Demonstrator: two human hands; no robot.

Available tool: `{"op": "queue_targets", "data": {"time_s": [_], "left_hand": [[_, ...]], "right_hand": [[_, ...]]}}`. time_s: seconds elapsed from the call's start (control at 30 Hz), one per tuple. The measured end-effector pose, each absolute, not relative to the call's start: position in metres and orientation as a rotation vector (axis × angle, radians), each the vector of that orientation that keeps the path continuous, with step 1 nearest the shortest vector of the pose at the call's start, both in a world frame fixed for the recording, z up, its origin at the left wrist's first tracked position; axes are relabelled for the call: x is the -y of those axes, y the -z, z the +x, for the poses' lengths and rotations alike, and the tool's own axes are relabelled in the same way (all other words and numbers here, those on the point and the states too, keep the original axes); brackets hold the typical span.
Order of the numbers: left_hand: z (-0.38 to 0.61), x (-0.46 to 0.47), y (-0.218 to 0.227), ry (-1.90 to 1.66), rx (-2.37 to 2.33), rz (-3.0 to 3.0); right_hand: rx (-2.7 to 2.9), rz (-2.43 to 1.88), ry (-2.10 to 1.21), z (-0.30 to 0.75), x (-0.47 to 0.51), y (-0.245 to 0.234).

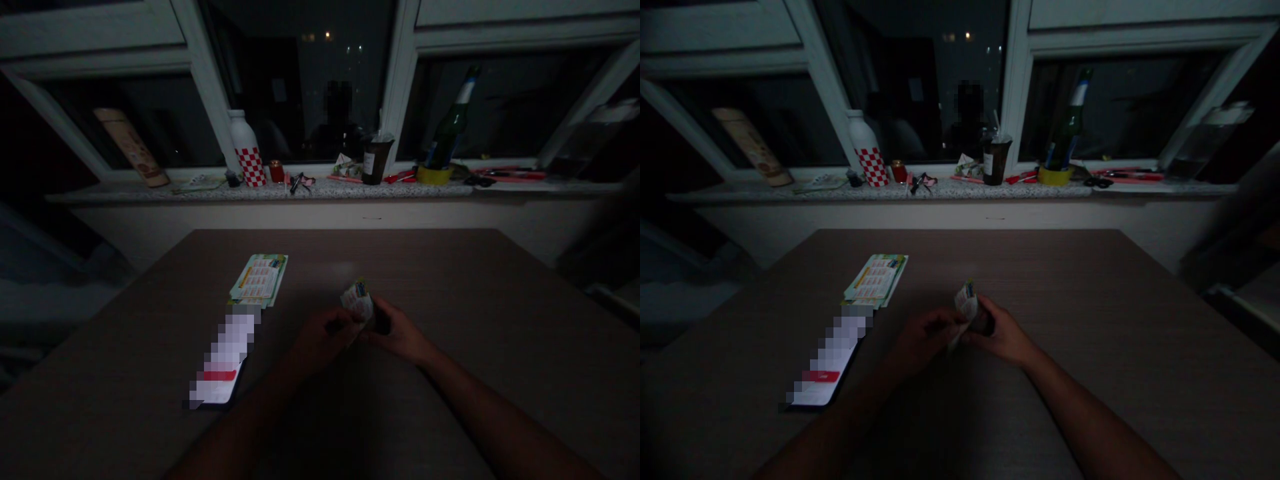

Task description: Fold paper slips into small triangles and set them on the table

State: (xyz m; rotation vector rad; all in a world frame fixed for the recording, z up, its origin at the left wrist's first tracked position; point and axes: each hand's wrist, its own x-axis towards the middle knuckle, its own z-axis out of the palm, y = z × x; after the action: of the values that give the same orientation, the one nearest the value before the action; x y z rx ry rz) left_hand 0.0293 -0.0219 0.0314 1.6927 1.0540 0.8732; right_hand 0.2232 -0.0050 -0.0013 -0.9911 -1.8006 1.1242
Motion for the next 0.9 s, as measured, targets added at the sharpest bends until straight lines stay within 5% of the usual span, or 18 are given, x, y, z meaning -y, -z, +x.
{"op": "queue_targets", "data": {"time_s": [0.9], "left_hand": [[0.024,0.000,0.000,-1.051,-1.088,1.320]], "right_hand": [[1.437,-0.833,-1.513,0.213,0.007,0.008]]}}
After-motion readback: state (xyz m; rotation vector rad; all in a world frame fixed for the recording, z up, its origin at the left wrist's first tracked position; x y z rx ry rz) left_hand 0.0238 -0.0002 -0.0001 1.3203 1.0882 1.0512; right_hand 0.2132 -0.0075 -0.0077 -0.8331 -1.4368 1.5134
